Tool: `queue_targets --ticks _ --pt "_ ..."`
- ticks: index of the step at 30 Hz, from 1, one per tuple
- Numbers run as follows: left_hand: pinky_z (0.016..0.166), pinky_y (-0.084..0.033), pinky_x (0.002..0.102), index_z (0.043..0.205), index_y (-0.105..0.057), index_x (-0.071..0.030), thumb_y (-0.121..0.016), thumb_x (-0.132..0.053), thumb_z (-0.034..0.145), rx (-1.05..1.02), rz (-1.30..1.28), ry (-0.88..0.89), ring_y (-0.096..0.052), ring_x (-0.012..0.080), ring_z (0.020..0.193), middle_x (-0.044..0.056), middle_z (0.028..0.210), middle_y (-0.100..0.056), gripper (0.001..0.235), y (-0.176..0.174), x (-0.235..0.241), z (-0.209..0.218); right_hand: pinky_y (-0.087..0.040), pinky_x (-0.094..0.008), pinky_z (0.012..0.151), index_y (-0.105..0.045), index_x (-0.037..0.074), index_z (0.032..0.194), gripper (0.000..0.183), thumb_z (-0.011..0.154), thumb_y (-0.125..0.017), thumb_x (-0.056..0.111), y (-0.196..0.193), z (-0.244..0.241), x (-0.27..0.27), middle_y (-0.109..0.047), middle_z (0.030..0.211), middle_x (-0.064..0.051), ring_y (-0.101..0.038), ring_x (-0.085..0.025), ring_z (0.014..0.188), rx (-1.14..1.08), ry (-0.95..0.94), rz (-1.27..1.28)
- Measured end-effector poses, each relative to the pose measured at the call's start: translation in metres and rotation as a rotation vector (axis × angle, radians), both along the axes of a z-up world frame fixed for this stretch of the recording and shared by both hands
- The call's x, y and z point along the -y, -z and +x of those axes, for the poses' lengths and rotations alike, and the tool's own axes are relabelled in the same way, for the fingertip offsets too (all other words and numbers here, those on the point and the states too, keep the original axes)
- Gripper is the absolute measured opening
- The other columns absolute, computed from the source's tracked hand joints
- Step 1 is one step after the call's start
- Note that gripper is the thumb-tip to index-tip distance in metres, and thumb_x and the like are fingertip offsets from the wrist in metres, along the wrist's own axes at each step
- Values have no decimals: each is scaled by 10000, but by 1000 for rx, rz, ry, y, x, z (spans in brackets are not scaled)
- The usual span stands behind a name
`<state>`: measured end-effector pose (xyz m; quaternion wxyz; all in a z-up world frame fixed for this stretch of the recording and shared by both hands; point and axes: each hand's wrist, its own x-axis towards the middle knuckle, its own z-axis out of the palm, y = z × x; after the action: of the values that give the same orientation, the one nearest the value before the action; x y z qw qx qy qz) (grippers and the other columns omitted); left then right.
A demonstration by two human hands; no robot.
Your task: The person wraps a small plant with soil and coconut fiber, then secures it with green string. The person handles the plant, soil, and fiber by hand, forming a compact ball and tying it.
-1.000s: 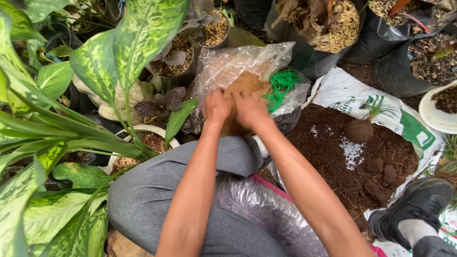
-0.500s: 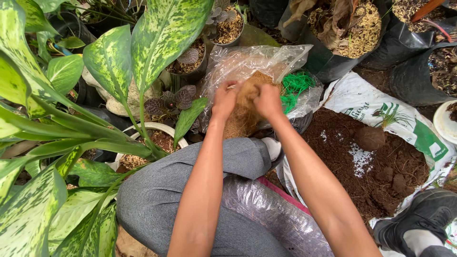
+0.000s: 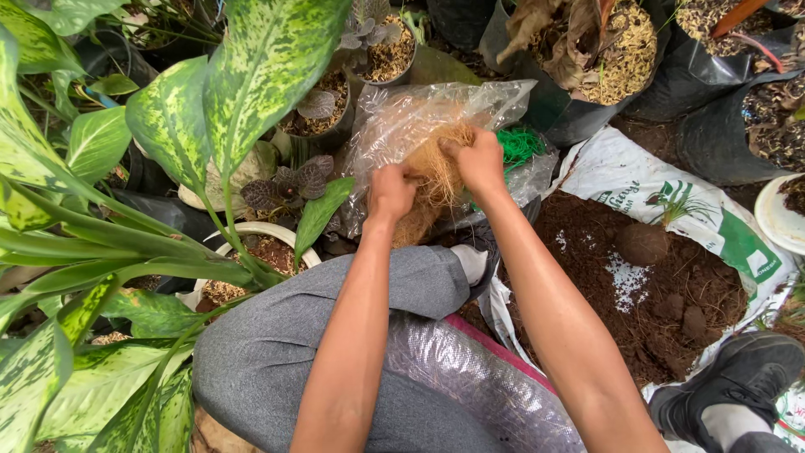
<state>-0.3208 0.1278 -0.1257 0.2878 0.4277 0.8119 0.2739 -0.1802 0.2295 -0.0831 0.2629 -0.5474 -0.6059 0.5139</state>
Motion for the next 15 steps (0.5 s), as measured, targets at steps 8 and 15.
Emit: queue_targets --ticks 8,15 --pt "836 -583 367 1046 -790 -20 -793 -101 796 151 246 15 -769 233 902 163 1006 -789 263 15 7 10 -558 -409 890 -738 -40 1108 532 804 -862 380 23 5 7 -738 1065 -228 -736 -322 1002 318 -59 -176" --pt "755 -582 297 1030 -793 -15 -658 -195 871 301 233 -457 -751 202 859 122 955 -811 276 50 0 -11 -549 -404 854 -724 -21 1160 471 745 -825 177 41 37 9 -754 1031 -236 -728 -306 936 243 59 -46"
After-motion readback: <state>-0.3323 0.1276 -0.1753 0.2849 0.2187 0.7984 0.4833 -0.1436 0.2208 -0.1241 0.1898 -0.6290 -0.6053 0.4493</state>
